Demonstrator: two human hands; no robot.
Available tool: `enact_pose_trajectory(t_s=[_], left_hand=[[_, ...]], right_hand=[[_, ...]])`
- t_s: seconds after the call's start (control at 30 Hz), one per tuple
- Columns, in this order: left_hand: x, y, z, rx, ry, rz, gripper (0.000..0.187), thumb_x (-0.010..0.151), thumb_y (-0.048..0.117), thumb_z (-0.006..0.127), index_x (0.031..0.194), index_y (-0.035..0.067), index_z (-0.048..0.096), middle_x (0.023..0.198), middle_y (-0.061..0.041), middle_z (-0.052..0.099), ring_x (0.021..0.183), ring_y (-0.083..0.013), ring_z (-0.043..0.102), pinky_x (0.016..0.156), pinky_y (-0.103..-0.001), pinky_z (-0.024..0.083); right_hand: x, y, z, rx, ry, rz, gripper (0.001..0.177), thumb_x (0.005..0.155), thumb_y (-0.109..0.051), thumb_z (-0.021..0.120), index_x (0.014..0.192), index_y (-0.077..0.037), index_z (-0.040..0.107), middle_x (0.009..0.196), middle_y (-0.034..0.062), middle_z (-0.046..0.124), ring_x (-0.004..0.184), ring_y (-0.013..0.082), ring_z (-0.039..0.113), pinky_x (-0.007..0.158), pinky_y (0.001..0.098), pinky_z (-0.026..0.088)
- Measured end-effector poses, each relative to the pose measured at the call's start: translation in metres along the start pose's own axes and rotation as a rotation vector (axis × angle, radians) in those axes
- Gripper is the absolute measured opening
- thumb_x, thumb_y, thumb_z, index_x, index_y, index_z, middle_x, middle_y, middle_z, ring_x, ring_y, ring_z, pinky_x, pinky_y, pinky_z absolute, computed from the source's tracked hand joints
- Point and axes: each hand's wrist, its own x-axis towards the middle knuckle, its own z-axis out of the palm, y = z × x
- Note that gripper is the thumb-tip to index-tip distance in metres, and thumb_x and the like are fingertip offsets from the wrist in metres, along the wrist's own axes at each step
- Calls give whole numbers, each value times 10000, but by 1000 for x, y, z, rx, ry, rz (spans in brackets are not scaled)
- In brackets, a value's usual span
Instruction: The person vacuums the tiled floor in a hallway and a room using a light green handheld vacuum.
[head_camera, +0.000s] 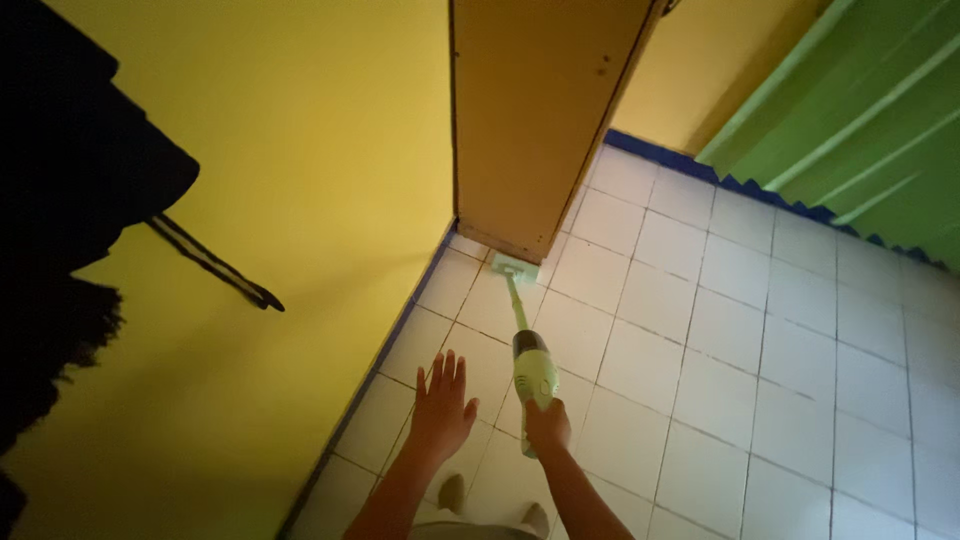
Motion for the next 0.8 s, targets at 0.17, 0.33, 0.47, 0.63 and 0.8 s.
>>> enact_pose_trajectory(t_s=[0.17, 0.33, 0.47, 0.63, 0.8], left_hand=[[6, -3, -9, 44, -114, 3, 763, 1015, 362, 517, 1580, 2, 153, 1668, -214, 112, 1550, -359, 83, 1231, -582, 63], [7, 9, -6, 30, -118, 85, 748, 1029, 361, 499, 1590, 22, 139, 1679, -197, 103, 1563, -352, 69, 1243, -567, 46], [9, 20, 3, 66, -184, 140, 766, 1033, 377, 478, 1596, 12, 109, 1680, -199, 75, 1556, -348, 47, 1236, -571, 32], [6, 26, 6, 65, -226, 200, 753, 1037, 371, 473, 1602, 25, 116, 1693, -188, 69, 1569, -343, 38, 1243, -565, 27], [7, 22, 14, 43, -184, 247, 750, 1043, 377, 474, 1593, 5, 125, 1682, -210, 79, 1559, -354, 32, 1235, -576, 25]], right_hand=[[-30, 17, -18, 26, -5, 29, 547, 875, -431, 685, 1205, -8, 579, 816, 156, 720, 602, 288, 743, 606, 438, 611], [-62, 48, -35, 26, 28, 76, 530, 862, -451, 671, 1174, -26, 617, 851, 190, 752, 610, 320, 739, 627, 456, 607], [-73, 82, -37, -23, 109, 46, 553, 846, -468, 675, 1179, -30, 617, 961, 204, 744, 780, 344, 764, 778, 489, 599], [-70, 107, -35, -148, 199, 17, 583, 844, -503, 690, 1170, -24, 621, 1087, 248, 726, 1022, 443, 694, 912, 536, 544], [-68, 102, -38, -85, 216, 21, 583, 827, -456, 683, 1232, -46, 594, 1132, 262, 707, 1057, 464, 678, 926, 536, 536]])
